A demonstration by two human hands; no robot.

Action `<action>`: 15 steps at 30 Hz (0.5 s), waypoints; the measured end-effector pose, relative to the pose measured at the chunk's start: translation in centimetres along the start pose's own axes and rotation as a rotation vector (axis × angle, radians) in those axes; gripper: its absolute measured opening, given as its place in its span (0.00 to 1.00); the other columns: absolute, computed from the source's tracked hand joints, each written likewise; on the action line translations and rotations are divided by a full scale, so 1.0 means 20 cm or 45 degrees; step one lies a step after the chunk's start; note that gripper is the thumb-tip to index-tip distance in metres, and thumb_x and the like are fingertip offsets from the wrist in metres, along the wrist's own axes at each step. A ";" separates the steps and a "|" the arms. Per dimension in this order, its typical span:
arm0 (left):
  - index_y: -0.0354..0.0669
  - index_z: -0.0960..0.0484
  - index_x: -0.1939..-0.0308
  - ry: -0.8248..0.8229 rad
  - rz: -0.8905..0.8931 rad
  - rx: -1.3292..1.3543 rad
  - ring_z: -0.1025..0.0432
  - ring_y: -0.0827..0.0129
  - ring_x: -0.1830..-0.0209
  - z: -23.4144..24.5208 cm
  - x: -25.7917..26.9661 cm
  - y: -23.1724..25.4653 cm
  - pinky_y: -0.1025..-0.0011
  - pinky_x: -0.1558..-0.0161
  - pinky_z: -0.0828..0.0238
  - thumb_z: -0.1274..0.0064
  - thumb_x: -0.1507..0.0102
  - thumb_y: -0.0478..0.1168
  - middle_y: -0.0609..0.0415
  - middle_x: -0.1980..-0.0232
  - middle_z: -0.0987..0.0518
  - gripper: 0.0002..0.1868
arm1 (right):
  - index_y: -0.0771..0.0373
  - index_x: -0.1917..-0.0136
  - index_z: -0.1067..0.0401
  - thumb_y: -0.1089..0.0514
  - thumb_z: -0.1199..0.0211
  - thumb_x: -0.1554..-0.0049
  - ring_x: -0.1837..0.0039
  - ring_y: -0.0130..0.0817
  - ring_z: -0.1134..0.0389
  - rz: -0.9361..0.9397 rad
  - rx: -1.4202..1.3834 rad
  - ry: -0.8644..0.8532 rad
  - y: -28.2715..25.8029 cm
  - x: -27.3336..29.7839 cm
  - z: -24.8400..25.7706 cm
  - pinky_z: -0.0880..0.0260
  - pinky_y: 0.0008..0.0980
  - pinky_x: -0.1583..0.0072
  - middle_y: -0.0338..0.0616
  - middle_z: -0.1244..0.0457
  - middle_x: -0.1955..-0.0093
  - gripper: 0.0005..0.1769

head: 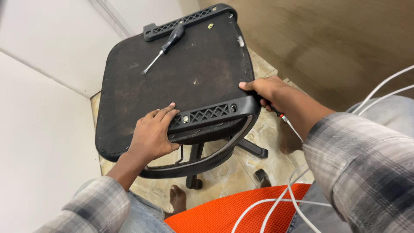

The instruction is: The person uses a screwdriver to tighten screws on the underside of an overturned office chair. They repeatedly insert and turn the screwdriver to secure the chair's base components.

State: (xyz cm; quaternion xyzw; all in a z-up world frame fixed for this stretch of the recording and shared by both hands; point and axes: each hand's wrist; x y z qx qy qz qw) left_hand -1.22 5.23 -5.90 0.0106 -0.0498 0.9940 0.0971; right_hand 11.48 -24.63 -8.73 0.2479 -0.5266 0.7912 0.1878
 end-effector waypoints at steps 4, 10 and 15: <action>0.55 0.32 0.29 0.010 0.017 0.010 0.39 0.50 0.29 -0.01 -0.02 -0.01 0.49 0.34 0.41 0.29 0.59 0.50 0.60 0.24 0.38 0.53 | 0.63 0.63 0.26 0.38 0.28 0.49 0.74 0.28 0.49 -0.033 0.026 0.006 -0.01 -0.02 0.01 0.51 0.31 0.71 0.38 0.45 0.74 0.25; 0.56 0.31 0.30 0.029 0.040 0.025 0.38 0.52 0.29 0.00 -0.01 0.02 0.51 0.34 0.41 0.29 0.60 0.49 0.60 0.22 0.37 0.53 | 0.64 0.63 0.28 0.38 0.27 0.51 0.74 0.31 0.48 -0.050 0.019 -0.013 -0.01 -0.02 0.03 0.52 0.34 0.70 0.40 0.44 0.74 0.26; 0.55 0.29 0.32 0.048 0.043 0.022 0.37 0.53 0.30 0.01 -0.02 0.03 0.55 0.34 0.38 0.30 0.60 0.49 0.59 0.23 0.35 0.50 | 0.63 0.63 0.28 0.36 0.29 0.51 0.74 0.32 0.48 -0.024 0.103 -0.018 -0.01 -0.04 0.04 0.53 0.35 0.70 0.40 0.43 0.74 0.26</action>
Point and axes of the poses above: each hand's wrist, its own x-axis away from the middle knuckle, its own z-axis out of the back of the hand, y = z × x
